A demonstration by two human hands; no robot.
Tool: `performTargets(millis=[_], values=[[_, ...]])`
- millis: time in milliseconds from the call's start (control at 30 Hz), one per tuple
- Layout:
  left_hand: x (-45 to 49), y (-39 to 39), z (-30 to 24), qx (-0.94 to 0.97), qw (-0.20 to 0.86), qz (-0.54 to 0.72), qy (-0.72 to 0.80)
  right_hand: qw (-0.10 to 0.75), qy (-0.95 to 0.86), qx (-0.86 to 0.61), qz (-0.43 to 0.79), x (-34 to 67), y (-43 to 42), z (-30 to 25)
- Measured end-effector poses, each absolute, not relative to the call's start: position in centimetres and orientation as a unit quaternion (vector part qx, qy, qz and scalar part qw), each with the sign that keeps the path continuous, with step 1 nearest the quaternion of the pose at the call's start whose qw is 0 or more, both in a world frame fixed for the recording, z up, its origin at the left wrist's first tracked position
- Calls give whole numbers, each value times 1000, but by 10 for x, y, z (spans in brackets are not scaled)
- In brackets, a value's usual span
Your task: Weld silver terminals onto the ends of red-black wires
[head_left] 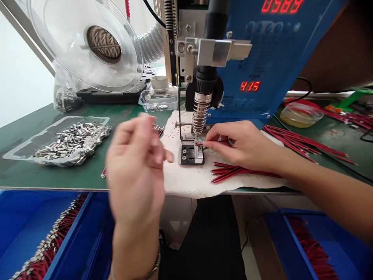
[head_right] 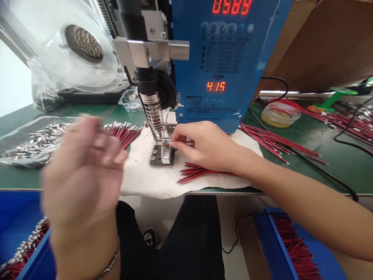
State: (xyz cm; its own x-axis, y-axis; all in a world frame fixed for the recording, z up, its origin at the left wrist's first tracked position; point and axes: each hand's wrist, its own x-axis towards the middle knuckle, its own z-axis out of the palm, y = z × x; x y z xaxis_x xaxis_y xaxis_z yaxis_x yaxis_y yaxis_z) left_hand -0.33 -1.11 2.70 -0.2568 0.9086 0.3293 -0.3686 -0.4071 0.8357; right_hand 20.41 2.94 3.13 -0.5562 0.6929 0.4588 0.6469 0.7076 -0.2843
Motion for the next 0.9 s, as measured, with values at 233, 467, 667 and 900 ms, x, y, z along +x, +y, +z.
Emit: performTargets(millis=[233,467,667,900], values=[[13,11,-6,490,457,631,391,277,-884,-376,29,205,29,33],[10,9,-9,500,392,648,420,282,-881,-379,37,204,28,34],[6,5,-11,529,361,608,469,283,-874,-388,70,204,30,34],[6,1,-5,552,349,570,499,218,-875,-407,144,204,41,52]])
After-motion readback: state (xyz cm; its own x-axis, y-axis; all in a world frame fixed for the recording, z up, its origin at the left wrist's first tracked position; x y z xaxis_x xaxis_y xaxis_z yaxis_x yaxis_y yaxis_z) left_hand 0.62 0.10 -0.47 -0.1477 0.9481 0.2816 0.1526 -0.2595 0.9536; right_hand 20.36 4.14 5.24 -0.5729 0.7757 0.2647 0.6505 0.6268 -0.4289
